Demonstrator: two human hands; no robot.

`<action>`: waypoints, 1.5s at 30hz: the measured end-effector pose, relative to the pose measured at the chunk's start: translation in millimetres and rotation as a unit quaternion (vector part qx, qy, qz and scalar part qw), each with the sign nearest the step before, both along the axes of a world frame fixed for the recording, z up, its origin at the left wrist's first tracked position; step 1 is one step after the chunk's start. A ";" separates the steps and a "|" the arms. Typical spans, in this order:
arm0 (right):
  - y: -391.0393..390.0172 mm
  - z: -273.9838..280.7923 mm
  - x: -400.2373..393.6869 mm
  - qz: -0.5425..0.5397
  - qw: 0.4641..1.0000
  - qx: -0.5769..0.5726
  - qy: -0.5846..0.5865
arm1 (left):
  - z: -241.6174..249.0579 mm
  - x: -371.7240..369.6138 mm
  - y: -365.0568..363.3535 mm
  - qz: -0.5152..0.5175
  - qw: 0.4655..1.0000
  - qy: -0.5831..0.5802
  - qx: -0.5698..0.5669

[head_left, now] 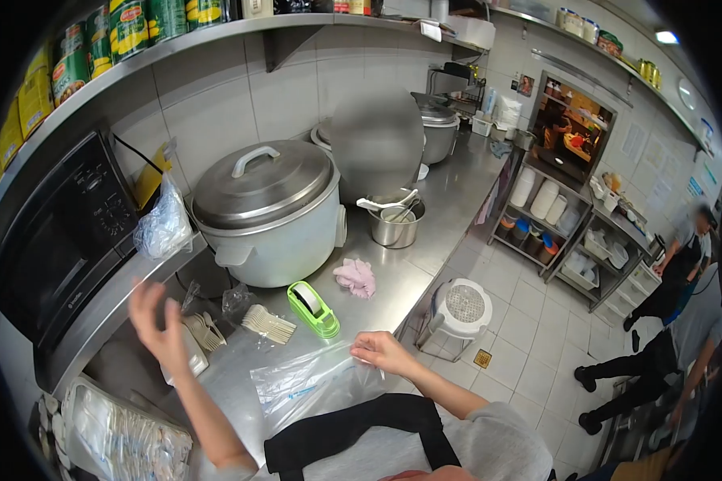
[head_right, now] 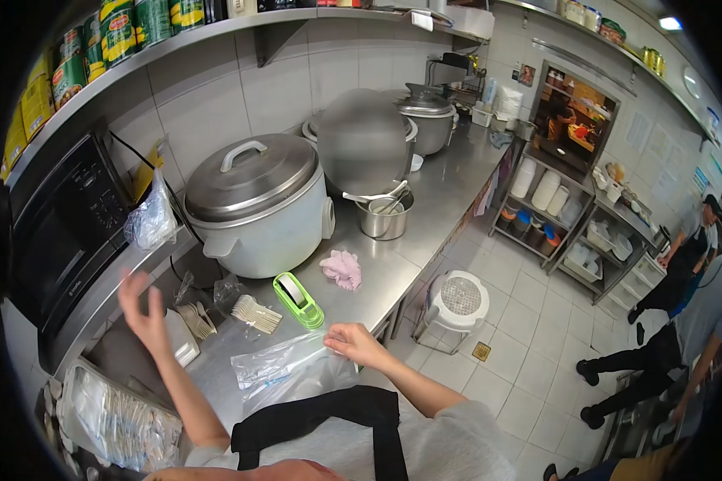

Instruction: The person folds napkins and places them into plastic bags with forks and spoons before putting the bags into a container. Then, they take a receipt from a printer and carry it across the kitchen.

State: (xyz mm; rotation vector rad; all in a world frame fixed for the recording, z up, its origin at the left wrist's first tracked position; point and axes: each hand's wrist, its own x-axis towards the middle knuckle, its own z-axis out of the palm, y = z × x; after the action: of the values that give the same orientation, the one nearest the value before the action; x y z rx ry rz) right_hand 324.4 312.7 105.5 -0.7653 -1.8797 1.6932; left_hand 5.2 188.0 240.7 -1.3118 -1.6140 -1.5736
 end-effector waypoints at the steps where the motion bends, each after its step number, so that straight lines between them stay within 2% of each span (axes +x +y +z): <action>1: 2.5 1.7 -5.5 0.020 0.992 0.123 -0.032 | -18.3 28.8 0.5 -0.089 0.995 -0.045 -0.018; 2: 4.9 4.4 -11.1 0.043 0.967 0.243 -0.064 | -35.9 57.1 4.5 -0.221 0.970 -0.044 -0.094; 3: 4.7 15.6 -18.9 0.062 0.974 0.206 -0.073 | -58.9 80.9 7.4 -0.269 0.932 -0.085 -0.225; 4: 6.7 23.2 -26.2 0.074 0.969 0.230 -0.054 | -85.0 100.0 14.7 -0.331 0.876 -0.100 -0.336; 5: 8.9 26.6 -35.7 0.093 0.963 0.250 -0.032 | -103.6 118.9 24.7 -0.356 0.873 -0.117 -0.312; 7: 24.1 13.9 -55.0 0.087 0.970 0.219 0.068 | -131.8 112.4 32.8 -0.403 0.728 -0.387 -0.398; 9: 38.8 17.2 -62.3 0.064 0.996 0.049 0.048 | -148.5 97.8 25.3 -0.356 0.788 -0.407 -0.294; 11: 48.9 12.0 -69.1 0.052 0.996 -0.043 0.058 | -145.6 79.7 5.0 -0.319 0.795 -0.431 -0.283; 16: 23.1 -5.1 -99.9 0.162 0.983 -0.074 0.050 | -144.7 62.7 -37.2 -0.261 0.800 -0.471 -0.265; 18: 16.6 -18.9 -111.4 0.275 0.959 -0.067 0.011 | -151.8 59.9 -47.7 -0.242 0.807 -0.489 -0.225; 22: -4.2 -21.0 -136.8 0.261 0.960 -0.100 0.022 | -156.5 35.4 -75.2 -0.209 0.802 -0.489 -0.272; 23: -9.4 -22.0 -144.0 0.269 0.957 -0.103 0.023 | -154.6 33.2 -78.3 -0.073 0.904 -0.333 -0.257; 24: -14.5 -22.8 -151.3 0.265 0.957 -0.109 0.034 | -150.6 31.2 -81.9 0.065 0.958 -0.159 -0.231; 28: -46.6 -10.3 -179.3 0.286 0.952 -0.104 0.021 | -107.9 33.5 -105.7 0.081 0.931 -0.217 -0.281; 29: -57.4 -7.7 -184.9 0.285 0.952 -0.108 0.021 | -101.3 36.9 -103.2 0.085 0.953 -0.169 -0.235; 30: -67.6 -5.0 -190.2 0.339 0.934 -0.114 0.022 | -98.5 36.8 -102.2 0.084 0.972 -0.118 -0.188; 31: -73.9 -3.3 -194.3 0.387 0.914 -0.118 0.023 | -105.9 30.3 -102.7 0.075 0.972 -0.115 -0.190; 33: -76.3 -1.4 -197.8 0.398 0.910 -0.110 0.026 | -132.4 13.1 -100.6 -0.085 0.955 -0.223 -0.178; 34: -73.5 0.1 -197.8 0.423 0.900 -0.101 0.026 | -138.7 7.1 -104.1 -0.107 0.952 -0.219 -0.184; 35: -63.8 1.1 -196.5 0.402 0.910 -0.100 0.029 | -144.4 -0.2 -110.7 -0.222 0.850 -0.353 -0.323; 36: -47.3 0.8 -193.5 0.327 0.943 0.055 0.040 | -149.1 -6.1 -116.0 -0.317 0.697 -0.461 -0.448; 37: -27.4 0.1 -189.8 0.244 0.946 0.210 0.043 | -153.3 -9.1 -120.2 -0.331 0.692 -0.451 -0.456; 39: 34.4 -7.4 -175.5 0.004 0.978 0.204 0.042 | -163.2 -8.1 -129.0 -0.260 0.716 -0.495 -0.419; 40: 69.9 -8.0 -164.9 -0.037 0.986 0.158 0.025 | -172.3 -8.8 -129.8 -0.268 0.713 -0.492 -0.422; 42: 96.2 -14.9 -155.6 -0.061 0.977 0.202 -0.007 | -190.7 -11.5 -128.1 -0.242 0.850 -0.392 -0.256; 43: 89.1 -11.7 -157.5 -0.020 0.983 0.183 -0.008 | -175.1 -5.2 -127.5 -0.187 0.873 -0.361 -0.271; 44: 78.1 -12.2 -159.0 0.020 0.987 0.162 -0.010 | -162.1 -0.9 -124.4 -0.188 0.873 -0.360 -0.268; 45: 55.8 -18.1 -164.8 0.054 0.971 0.232 -0.038 | -151.2 3.4 -121.5 -0.168 0.896 -0.318 -0.261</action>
State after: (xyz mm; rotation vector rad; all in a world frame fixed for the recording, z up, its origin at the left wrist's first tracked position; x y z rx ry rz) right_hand 159.6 368.5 87.4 -0.5494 -2.2860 1.2172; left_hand 8.6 66.5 89.5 -1.4889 -2.4513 -2.0062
